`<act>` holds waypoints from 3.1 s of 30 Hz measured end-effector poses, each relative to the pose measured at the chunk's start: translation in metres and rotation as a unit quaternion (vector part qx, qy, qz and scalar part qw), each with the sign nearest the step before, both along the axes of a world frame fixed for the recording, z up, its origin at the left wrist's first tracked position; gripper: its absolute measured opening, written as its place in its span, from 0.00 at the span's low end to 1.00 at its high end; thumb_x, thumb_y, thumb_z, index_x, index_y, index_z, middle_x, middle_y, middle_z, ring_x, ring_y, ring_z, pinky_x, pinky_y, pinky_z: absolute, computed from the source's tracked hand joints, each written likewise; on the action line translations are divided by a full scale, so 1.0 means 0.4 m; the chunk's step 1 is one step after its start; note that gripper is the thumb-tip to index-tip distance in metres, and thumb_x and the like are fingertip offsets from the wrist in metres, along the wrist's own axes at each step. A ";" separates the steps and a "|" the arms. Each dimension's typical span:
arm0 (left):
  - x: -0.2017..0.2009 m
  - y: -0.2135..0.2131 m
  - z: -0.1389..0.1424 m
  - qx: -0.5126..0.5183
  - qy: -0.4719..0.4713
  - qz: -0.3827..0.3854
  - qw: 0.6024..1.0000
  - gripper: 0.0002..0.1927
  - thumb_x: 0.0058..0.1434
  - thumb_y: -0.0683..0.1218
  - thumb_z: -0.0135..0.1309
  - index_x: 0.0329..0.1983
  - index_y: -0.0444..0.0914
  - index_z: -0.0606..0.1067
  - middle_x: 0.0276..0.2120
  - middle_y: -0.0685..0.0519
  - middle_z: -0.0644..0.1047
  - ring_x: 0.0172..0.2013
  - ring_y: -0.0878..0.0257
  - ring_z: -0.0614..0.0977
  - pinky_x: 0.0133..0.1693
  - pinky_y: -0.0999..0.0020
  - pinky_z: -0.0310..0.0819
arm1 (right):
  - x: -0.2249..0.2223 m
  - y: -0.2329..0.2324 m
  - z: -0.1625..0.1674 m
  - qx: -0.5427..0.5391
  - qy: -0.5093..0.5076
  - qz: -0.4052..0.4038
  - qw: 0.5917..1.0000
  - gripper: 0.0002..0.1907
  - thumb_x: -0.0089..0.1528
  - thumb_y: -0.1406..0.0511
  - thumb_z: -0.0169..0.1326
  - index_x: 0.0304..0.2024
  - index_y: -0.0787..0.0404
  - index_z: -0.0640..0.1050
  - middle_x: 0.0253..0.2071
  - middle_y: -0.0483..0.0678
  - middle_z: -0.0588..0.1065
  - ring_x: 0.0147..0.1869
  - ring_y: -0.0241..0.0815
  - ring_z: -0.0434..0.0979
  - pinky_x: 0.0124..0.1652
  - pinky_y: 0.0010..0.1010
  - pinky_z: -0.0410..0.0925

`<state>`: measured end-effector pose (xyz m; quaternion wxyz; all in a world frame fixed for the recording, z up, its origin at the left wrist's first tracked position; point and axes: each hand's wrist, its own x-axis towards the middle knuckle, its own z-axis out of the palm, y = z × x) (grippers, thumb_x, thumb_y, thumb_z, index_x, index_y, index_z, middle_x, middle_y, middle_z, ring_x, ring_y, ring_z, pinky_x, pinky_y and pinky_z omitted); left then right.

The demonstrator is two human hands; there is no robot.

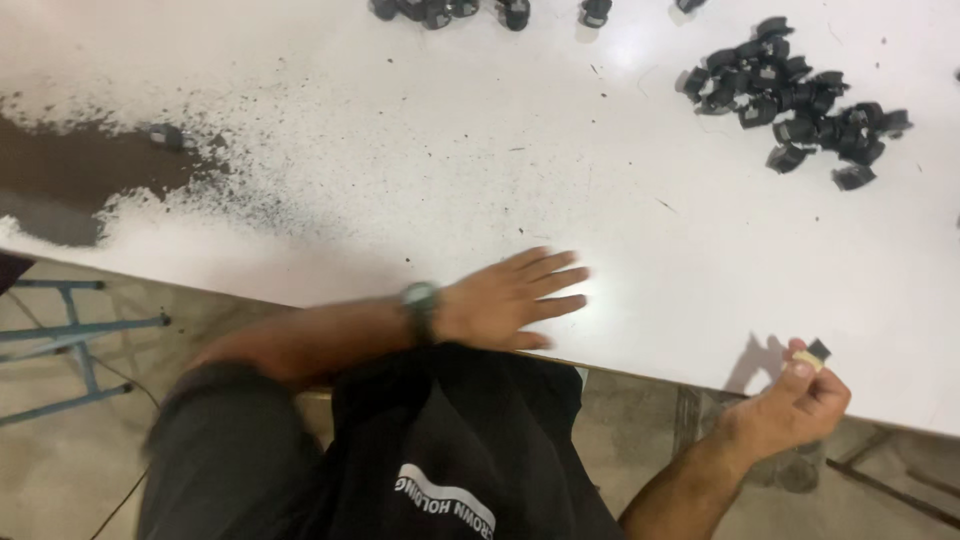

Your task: The person sits at a white workbench and assembles small black plastic components, pressing each piece onto a metal hub by hand to form a rotor-like assembly. They pick parts one at a time from the table, fit them together, and set the finished assemblies in a row on the bench.

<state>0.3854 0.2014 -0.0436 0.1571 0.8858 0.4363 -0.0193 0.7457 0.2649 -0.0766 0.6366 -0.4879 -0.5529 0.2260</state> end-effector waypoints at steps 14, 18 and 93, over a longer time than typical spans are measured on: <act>-0.802 -0.136 0.010 0.177 0.037 0.560 0.809 0.40 0.71 0.67 0.55 0.70 0.32 0.68 0.71 0.30 0.60 0.71 0.37 0.59 0.66 0.26 0.39 | -0.455 0.039 0.227 -0.053 -0.212 0.282 0.934 0.03 0.73 0.69 0.52 0.47 0.63 0.73 0.53 0.53 0.75 0.66 0.47 0.76 0.65 0.42 0.68; -0.741 0.008 0.028 0.172 -0.038 0.499 0.849 0.41 0.69 0.67 0.55 0.72 0.33 0.66 0.73 0.31 0.56 0.72 0.34 0.55 0.67 0.29 0.43 | -0.619 0.209 0.254 0.008 -0.277 0.315 0.908 0.04 0.73 0.70 0.53 0.48 0.65 0.73 0.54 0.55 0.76 0.60 0.48 0.77 0.61 0.36 0.68; -0.186 -0.269 0.067 0.152 -0.177 0.365 0.901 0.26 0.65 0.60 0.62 0.56 0.39 0.72 0.40 0.47 0.80 0.37 0.56 0.83 0.36 0.62 0.79 | -0.460 -0.130 0.072 -0.108 -0.056 0.212 0.970 0.05 0.73 0.68 0.53 0.46 0.64 0.71 0.44 0.48 0.72 0.47 0.35 0.73 0.50 0.27 0.71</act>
